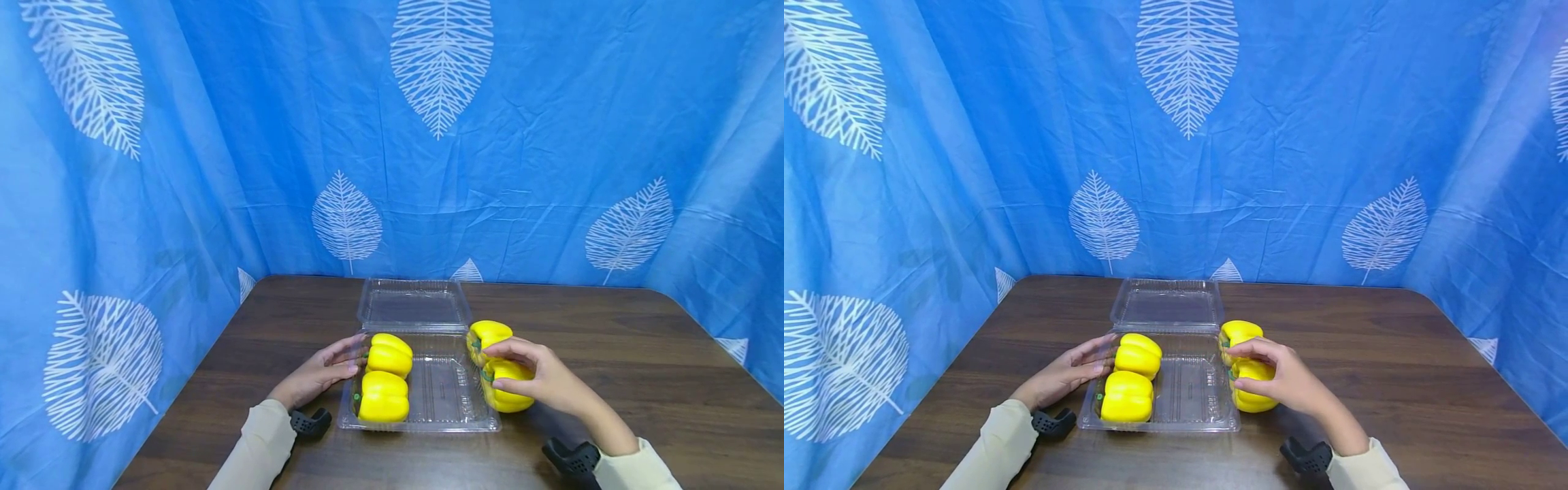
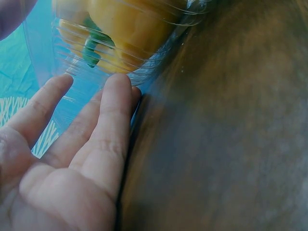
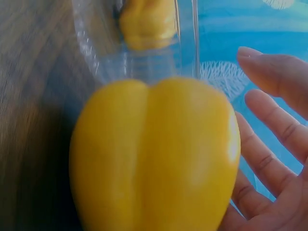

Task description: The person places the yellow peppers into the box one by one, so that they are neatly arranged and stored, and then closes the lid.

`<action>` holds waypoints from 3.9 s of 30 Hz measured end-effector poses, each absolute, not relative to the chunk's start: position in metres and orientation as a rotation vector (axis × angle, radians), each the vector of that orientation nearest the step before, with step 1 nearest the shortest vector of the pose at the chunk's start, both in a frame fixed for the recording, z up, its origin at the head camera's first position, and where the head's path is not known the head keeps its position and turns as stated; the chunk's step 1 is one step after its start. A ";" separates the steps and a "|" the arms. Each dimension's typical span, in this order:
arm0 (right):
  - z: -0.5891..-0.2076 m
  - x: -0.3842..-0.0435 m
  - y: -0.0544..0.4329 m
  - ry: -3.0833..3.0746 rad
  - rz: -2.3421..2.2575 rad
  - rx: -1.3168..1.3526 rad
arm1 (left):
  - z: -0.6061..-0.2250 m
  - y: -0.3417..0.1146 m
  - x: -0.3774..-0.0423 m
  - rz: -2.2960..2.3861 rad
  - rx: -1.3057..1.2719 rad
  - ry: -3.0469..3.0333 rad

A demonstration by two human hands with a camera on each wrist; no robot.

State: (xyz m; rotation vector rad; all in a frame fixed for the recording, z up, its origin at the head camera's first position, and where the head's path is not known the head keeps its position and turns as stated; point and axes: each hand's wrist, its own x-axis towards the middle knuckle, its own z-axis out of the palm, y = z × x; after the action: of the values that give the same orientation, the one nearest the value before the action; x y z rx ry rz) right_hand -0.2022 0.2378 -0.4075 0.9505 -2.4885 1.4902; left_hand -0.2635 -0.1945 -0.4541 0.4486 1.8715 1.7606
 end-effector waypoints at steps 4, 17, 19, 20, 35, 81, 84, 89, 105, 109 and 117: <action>-0.408 -0.203 0.245 -2.533 1.471 0.928 | -0.454 -0.194 -0.264 1.754 0.446 1.880; -0.415 -0.208 0.260 -2.589 1.450 1.004 | -0.455 -0.195 -0.263 1.751 0.451 1.888; -0.415 -0.208 0.263 -2.611 1.421 1.005 | -0.456 -0.195 -0.264 1.749 0.462 1.886; -0.415 -0.208 0.264 -2.623 1.414 1.004 | -0.456 -0.195 -0.264 1.748 0.467 1.885; -0.415 -0.209 0.280 -2.753 1.605 1.012 | -0.455 -0.195 -0.263 1.743 0.478 1.891; -0.399 -0.204 0.291 -2.729 1.584 0.919 | -0.454 -0.194 -0.263 1.735 0.459 1.899; -0.396 -0.203 0.290 -2.728 1.573 0.927 | -0.454 -0.195 -0.263 1.737 0.465 1.896; -0.392 -0.201 0.289 -2.726 1.545 0.907 | -0.455 -0.195 -0.263 1.744 0.467 1.887; -0.389 -0.198 0.284 -2.614 1.601 0.933 | -0.455 -0.195 -0.263 1.748 0.466 1.878; -0.390 -0.198 0.282 -2.579 1.572 0.940 | -0.455 -0.195 -0.263 1.744 0.464 1.882; -0.393 -0.199 0.276 -2.495 1.556 0.966 | -0.454 -0.194 -0.262 1.748 0.447 1.893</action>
State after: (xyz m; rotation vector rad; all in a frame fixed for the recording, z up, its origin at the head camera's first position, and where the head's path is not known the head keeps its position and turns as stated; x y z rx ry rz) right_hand -0.1991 0.2758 -0.3928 0.9665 -2.4948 1.5562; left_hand -0.2625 -0.1937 -0.4543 0.4471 1.8931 1.7478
